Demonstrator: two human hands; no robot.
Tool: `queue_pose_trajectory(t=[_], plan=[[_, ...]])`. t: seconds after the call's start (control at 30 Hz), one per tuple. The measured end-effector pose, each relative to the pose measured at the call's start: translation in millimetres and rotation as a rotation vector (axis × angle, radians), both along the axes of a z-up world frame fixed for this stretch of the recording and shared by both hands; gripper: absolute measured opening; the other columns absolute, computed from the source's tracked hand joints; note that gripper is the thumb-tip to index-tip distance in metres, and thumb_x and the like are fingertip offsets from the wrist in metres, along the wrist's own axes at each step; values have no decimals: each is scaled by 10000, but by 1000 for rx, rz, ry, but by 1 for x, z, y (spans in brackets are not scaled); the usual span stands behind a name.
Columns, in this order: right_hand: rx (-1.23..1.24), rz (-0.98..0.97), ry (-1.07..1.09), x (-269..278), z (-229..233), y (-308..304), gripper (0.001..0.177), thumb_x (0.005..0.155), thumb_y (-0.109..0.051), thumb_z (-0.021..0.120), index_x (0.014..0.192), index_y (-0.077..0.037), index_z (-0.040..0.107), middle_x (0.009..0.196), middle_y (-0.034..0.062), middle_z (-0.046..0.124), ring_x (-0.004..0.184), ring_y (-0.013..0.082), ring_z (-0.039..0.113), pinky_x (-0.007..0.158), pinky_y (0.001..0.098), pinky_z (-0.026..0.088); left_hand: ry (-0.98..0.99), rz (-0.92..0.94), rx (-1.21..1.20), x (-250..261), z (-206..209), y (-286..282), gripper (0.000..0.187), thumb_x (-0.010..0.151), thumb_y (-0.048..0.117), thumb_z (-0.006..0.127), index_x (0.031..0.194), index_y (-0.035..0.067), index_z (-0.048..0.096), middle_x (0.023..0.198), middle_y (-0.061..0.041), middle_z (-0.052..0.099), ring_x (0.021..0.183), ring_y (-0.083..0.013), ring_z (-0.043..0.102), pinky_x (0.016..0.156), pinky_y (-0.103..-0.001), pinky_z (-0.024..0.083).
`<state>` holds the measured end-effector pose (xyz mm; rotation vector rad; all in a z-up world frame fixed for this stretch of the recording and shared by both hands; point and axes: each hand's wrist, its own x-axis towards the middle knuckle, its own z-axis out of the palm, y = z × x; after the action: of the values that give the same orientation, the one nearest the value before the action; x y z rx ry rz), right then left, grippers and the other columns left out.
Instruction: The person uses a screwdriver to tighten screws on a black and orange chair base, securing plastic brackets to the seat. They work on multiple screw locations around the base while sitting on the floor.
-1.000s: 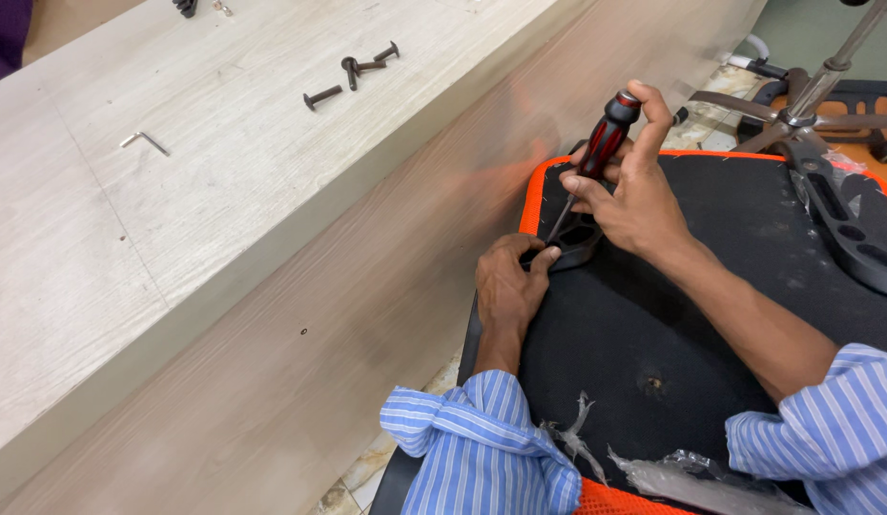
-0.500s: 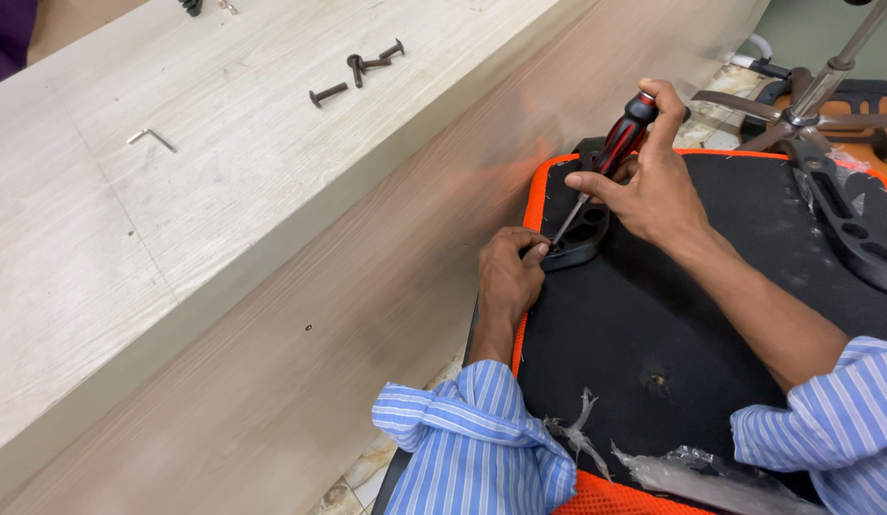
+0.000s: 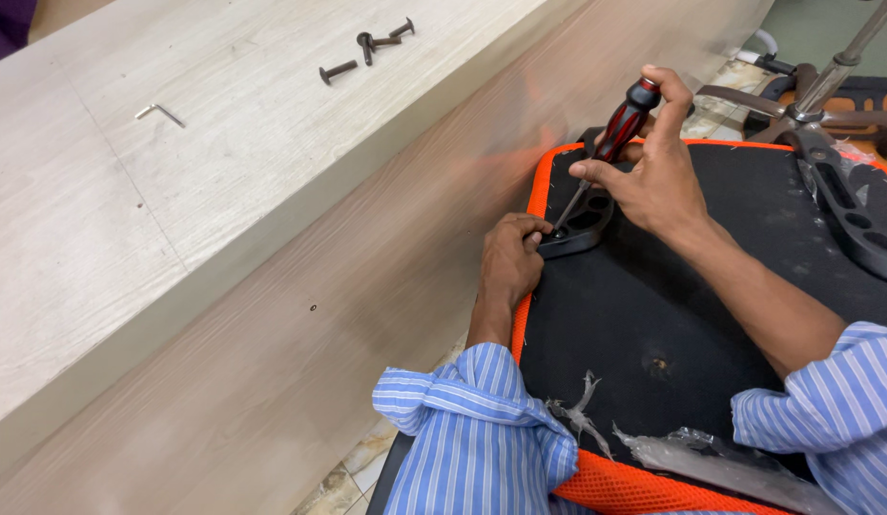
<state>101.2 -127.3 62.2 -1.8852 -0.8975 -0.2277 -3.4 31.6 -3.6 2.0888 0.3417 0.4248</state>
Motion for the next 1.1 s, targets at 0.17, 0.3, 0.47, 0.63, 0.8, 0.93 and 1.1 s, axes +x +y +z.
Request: queue_pose_trajectory(t=[0.17,0.3,0.47,0.63,0.8,0.93,1.1], plan=[[-3,36,-42,0,-1,1,1046,904,-102,881,1547,-265,73,1183,185,642,1081,280,760,819,412,663,-57,-13,24,-1,-5,1,272,904,-19,634,1119,84,766,1213,-117,709,1135,-294,676,986,-385,527],[-14,60,-70,-1,-1,2,1016,923,-96,873,1545,-275,90,1203,189,655,1090,279,760,834,416,660,-75,-10,11,-2,-7,1,268,910,-12,640,1129,80,763,1216,-121,714,1141,-300,680,998,-390,526],[28,175,-43,-1,1,2,951,985,-59,822,1573,-278,108,1256,202,638,1160,293,746,868,424,648,-56,-16,-20,-5,-6,3,274,903,2,652,1135,98,762,1244,-103,707,1166,-287,669,1014,-382,516],[25,193,-90,-7,5,5,937,966,-55,823,1588,-243,148,1244,208,642,1133,297,749,896,417,644,-59,-45,-34,-9,2,4,309,897,-4,656,1170,102,752,1273,-105,694,1198,-288,657,1039,-381,505],[-54,83,-220,-9,6,4,985,921,-92,897,1561,-209,158,1185,190,693,1032,286,773,853,403,679,158,-57,-168,-10,13,-3,383,942,16,570,1251,189,718,1296,-58,704,1225,-250,655,1077,-383,467],[13,50,-154,-4,3,1,962,973,-42,883,1557,-185,133,1230,209,668,1136,301,766,861,395,650,85,-74,-95,-14,15,-1,433,934,-18,568,1291,188,696,1294,-64,705,1241,-254,634,1114,-393,450],[33,42,-141,2,-4,-6,944,1005,17,864,1562,-205,135,1193,199,671,1081,280,779,883,399,654,13,-92,-26,-7,4,-1,528,927,-36,563,1389,217,609,1257,25,746,1279,-213,608,1175,-380,383]])
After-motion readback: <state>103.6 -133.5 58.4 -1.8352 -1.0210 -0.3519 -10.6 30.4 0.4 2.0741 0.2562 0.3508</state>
